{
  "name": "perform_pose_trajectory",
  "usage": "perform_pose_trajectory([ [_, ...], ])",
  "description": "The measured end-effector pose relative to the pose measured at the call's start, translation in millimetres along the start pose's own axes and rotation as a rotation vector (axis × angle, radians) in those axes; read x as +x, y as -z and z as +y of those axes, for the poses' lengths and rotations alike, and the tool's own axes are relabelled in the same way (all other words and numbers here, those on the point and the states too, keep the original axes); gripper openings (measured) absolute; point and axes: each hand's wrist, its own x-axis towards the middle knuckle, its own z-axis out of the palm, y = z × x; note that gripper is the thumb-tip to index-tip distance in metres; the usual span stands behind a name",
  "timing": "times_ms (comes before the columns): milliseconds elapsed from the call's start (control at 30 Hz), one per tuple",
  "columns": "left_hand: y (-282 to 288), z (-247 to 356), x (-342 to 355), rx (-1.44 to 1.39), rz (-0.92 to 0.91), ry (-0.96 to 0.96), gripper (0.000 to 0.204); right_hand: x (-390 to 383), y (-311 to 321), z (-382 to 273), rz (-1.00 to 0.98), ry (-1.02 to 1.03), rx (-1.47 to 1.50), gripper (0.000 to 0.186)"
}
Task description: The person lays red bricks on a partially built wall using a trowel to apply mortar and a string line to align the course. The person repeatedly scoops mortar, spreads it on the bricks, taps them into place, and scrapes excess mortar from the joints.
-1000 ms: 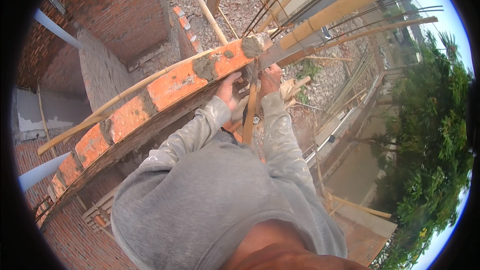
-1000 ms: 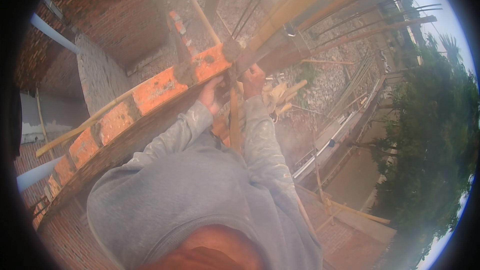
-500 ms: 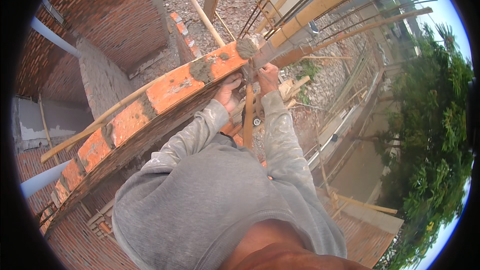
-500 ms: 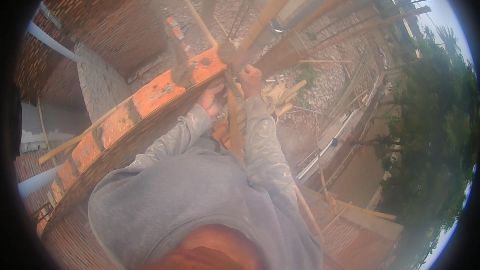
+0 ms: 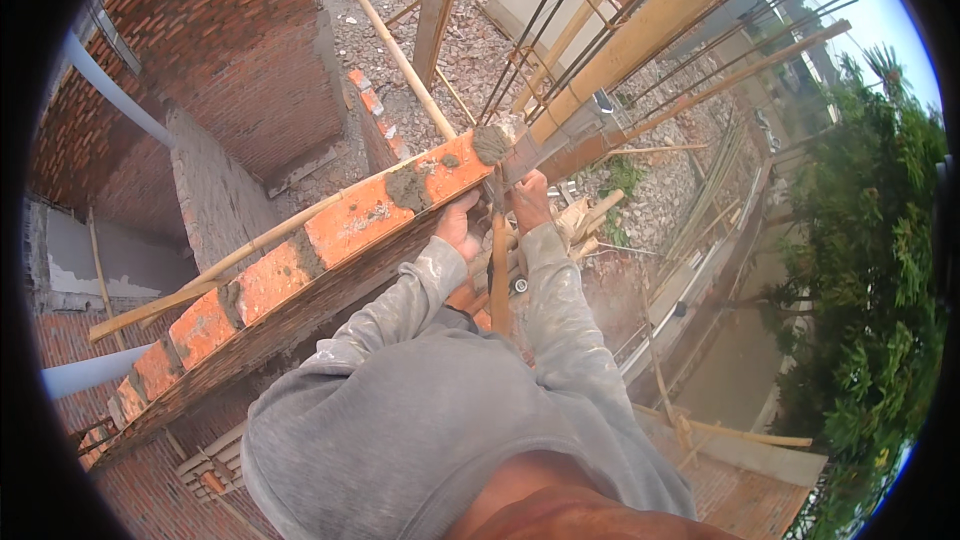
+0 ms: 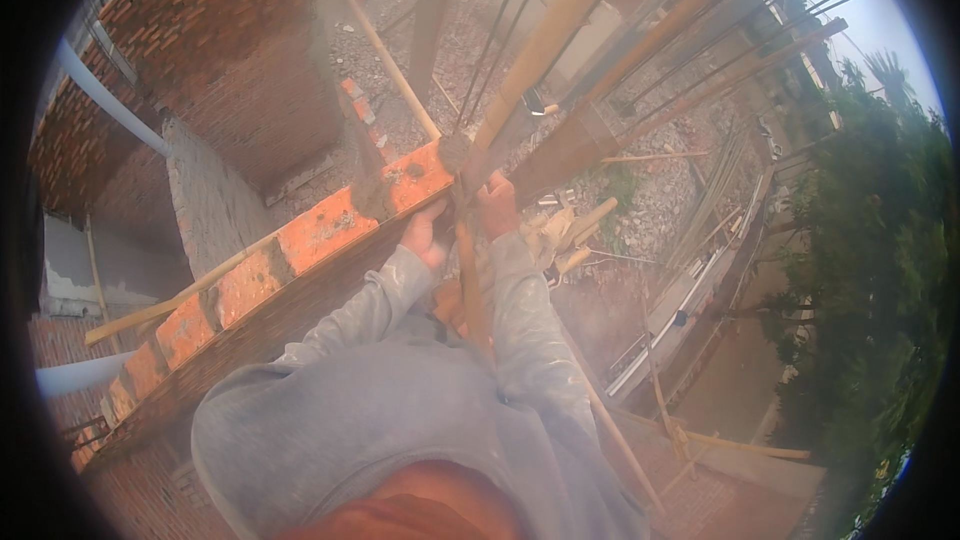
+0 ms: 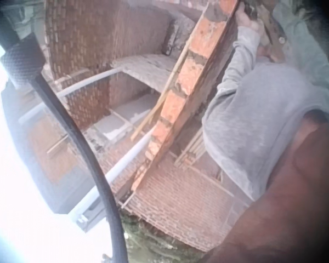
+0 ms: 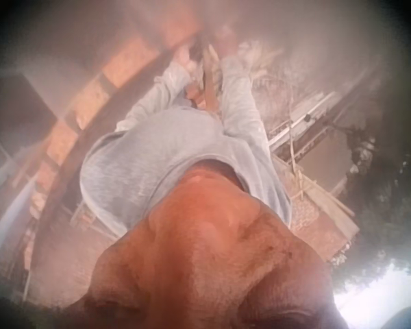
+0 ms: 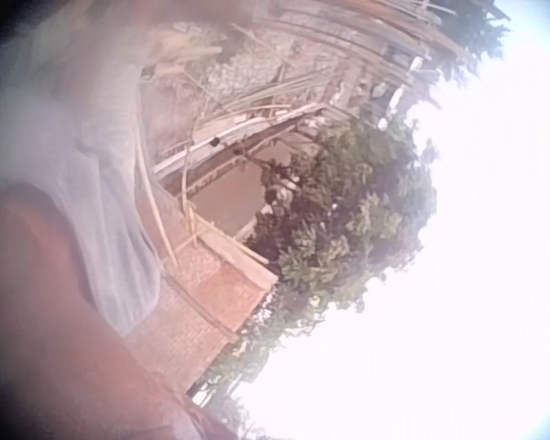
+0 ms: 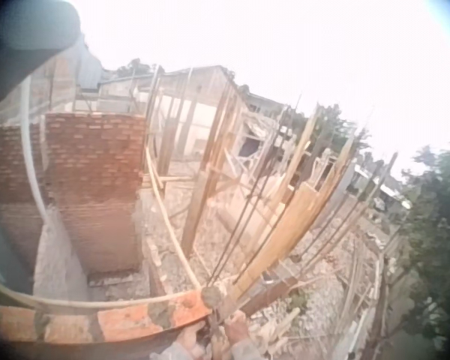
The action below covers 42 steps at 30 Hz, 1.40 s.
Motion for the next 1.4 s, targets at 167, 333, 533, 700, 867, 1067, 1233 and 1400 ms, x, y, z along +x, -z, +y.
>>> perform_pose_trajectory([
  [167, 8.2, -1.1, 8.7, -0.054, -0.086, 0.008, 0.041, 7.4, -4.9, 22.5, 0.007, -0.125, -0.125, 0.032],
  [333, 9.8, 0.1, 0.0, -0.085, -0.139, 0.013, 0.023, -9.1, -7.0, 8.7, 0.008, -0.102, 0.11, 0.027],
  [533, 3.4, 8.9, -8.2, -0.038, -0.247, 0.024, 0.015, -7.9, -1.7, -4.4, -0.017, -0.074, 0.001, 0.025],
  [700, 2.3, 8.6, -11.1, -0.085, -0.207, 0.01, 0.018, -19.1, -3.2, -7.9, -0.058, 0.006, 0.192, 0.034],
  [867, 5.6, 12.2, -13.4, -0.16, -0.211, 0.042, 0.027, -36.8, 2.4, -18.1, -0.116, 0.141, 0.104, 0.035],
  [1067, 5.2, 10.9, -12.5, -0.182, -0.179, 0.024, 0.024, -44.2, 11.3, -29.3, -0.028, 0.293, -0.313, 0.029],
  [1233, 11.4, 0.9, -8.4, -0.186, -0.145, 0.022, 0.012, -45.1, 11.3, -17.4, 0.004, 0.312, -0.393, 0.028],
  [1400, 40.4, -6.0, -23.0, -0.125, -0.004, 0.179, 0.025, -48.1, 15.3, 0.8, -0.013, 0.367, -0.53, 0.022],
])
